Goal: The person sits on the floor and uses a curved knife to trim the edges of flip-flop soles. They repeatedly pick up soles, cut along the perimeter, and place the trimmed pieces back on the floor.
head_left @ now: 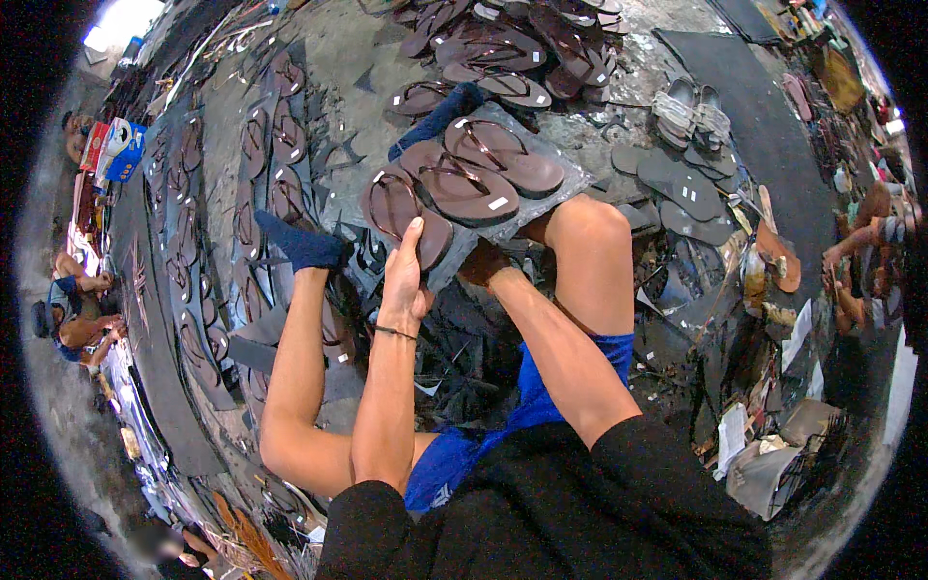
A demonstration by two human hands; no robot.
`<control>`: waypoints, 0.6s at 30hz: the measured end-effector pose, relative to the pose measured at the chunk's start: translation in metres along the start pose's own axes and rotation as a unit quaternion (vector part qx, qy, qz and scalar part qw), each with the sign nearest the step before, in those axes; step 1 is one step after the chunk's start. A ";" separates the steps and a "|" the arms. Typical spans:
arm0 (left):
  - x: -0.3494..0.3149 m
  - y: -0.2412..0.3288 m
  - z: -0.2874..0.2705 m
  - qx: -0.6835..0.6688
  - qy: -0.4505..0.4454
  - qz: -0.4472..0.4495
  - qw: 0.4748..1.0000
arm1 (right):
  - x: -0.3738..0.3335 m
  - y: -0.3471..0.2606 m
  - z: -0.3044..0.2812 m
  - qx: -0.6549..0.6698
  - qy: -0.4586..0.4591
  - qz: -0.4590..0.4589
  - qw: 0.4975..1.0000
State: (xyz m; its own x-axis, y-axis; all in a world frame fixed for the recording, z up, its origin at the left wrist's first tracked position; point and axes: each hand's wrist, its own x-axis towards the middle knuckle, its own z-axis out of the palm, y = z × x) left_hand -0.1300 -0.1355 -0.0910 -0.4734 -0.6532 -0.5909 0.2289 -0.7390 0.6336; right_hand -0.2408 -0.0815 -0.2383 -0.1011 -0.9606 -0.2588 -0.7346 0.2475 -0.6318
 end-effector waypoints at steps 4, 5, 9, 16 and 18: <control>0.002 0.008 0.000 0.009 -0.007 -0.011 1.000 | 0.015 0.023 0.014 0.084 0.085 -0.060 0.991; 0.001 0.011 -0.003 0.013 -0.004 -0.013 1.000 | 0.022 0.019 0.013 0.088 0.084 -0.061 0.991; -0.002 0.010 0.008 0.051 0.006 0.000 0.999 | 0.047 0.025 0.005 0.082 0.125 -0.039 0.988; -0.011 0.015 -0.003 0.103 0.003 0.022 0.994 | 0.093 0.011 -0.001 0.027 0.137 0.018 0.990; -0.010 0.013 -0.005 0.124 0.042 0.019 0.991 | 0.095 0.001 0.005 0.034 0.110 0.016 0.993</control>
State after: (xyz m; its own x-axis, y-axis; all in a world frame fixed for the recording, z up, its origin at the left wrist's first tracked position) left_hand -0.1184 -0.1390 -0.0791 -0.3931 -0.6985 -0.5980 0.0236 -0.6578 0.7528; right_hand -0.2478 -0.1715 -0.2668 -0.2738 -0.9545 -0.1184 -0.6820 0.2795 -0.6759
